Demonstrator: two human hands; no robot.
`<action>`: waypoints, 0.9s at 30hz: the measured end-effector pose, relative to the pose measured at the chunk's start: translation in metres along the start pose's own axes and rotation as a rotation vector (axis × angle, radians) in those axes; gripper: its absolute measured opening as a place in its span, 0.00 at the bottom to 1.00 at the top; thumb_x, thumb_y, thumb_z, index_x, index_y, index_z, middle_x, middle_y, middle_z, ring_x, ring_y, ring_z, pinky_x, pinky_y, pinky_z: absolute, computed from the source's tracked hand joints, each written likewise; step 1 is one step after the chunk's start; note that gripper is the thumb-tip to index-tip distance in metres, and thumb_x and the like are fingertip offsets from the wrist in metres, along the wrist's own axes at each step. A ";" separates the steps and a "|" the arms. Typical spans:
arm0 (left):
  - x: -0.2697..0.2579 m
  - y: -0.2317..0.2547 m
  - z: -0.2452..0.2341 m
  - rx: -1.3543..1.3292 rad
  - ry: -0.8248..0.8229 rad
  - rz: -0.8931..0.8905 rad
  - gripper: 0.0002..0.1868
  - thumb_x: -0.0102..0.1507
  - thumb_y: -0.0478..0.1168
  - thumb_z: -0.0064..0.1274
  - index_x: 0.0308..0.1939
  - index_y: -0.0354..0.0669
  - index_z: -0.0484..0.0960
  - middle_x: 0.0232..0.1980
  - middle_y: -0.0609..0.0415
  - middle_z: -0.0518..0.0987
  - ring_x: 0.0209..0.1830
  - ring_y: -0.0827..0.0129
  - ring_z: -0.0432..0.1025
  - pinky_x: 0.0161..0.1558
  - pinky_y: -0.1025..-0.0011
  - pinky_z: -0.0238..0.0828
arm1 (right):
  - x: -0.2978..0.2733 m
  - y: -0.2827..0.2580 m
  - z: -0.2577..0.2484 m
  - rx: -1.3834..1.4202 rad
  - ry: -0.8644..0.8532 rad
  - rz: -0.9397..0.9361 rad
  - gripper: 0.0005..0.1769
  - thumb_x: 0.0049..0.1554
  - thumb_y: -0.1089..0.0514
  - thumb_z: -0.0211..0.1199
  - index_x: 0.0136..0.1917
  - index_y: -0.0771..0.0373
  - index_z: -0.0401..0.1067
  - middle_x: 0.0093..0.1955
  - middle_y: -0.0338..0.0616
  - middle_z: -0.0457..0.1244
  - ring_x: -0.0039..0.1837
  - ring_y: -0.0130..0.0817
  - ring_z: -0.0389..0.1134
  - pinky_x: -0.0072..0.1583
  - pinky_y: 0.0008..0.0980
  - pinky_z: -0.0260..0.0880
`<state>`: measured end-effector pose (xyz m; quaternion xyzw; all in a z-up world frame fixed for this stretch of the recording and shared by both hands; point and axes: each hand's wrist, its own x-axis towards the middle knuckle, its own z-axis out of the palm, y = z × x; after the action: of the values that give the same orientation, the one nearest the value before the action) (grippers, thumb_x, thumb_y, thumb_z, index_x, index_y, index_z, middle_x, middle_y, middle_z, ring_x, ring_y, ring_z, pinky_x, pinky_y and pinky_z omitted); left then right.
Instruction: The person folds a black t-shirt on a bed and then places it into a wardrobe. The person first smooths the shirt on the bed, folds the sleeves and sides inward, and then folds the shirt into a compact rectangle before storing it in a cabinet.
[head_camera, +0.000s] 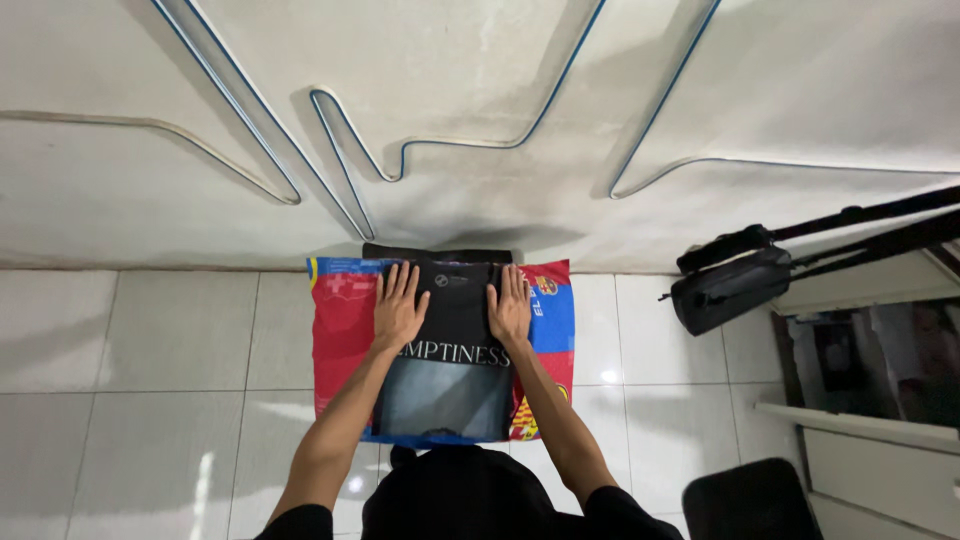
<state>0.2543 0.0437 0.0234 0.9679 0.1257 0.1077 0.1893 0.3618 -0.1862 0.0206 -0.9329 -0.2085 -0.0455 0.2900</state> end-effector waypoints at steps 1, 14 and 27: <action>-0.001 0.002 0.001 0.043 0.016 -0.008 0.34 0.70 0.56 0.42 0.76 0.42 0.63 0.80 0.44 0.58 0.82 0.50 0.49 0.79 0.47 0.36 | -0.001 -0.001 -0.001 0.005 0.002 -0.005 0.36 0.68 0.44 0.48 0.80 0.68 0.53 0.83 0.59 0.47 0.85 0.52 0.44 0.82 0.49 0.40; 0.002 0.040 -0.001 -0.056 0.036 0.077 0.36 0.68 0.52 0.44 0.74 0.31 0.63 0.79 0.39 0.59 0.81 0.50 0.50 0.79 0.54 0.39 | -0.015 -0.058 -0.003 0.043 0.062 -0.109 0.42 0.65 0.44 0.52 0.81 0.72 0.46 0.83 0.64 0.45 0.84 0.56 0.43 0.80 0.55 0.38; -0.034 0.054 -0.013 0.091 0.029 0.099 0.33 0.70 0.49 0.40 0.71 0.24 0.63 0.77 0.33 0.60 0.81 0.46 0.47 0.78 0.51 0.36 | -0.043 -0.070 -0.005 0.019 0.101 -0.163 0.38 0.65 0.49 0.51 0.80 0.71 0.50 0.83 0.63 0.45 0.84 0.58 0.44 0.80 0.56 0.40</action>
<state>0.2294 -0.0095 0.0512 0.9789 0.0852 0.1251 0.1376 0.2939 -0.1525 0.0522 -0.9066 -0.2691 -0.1139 0.3043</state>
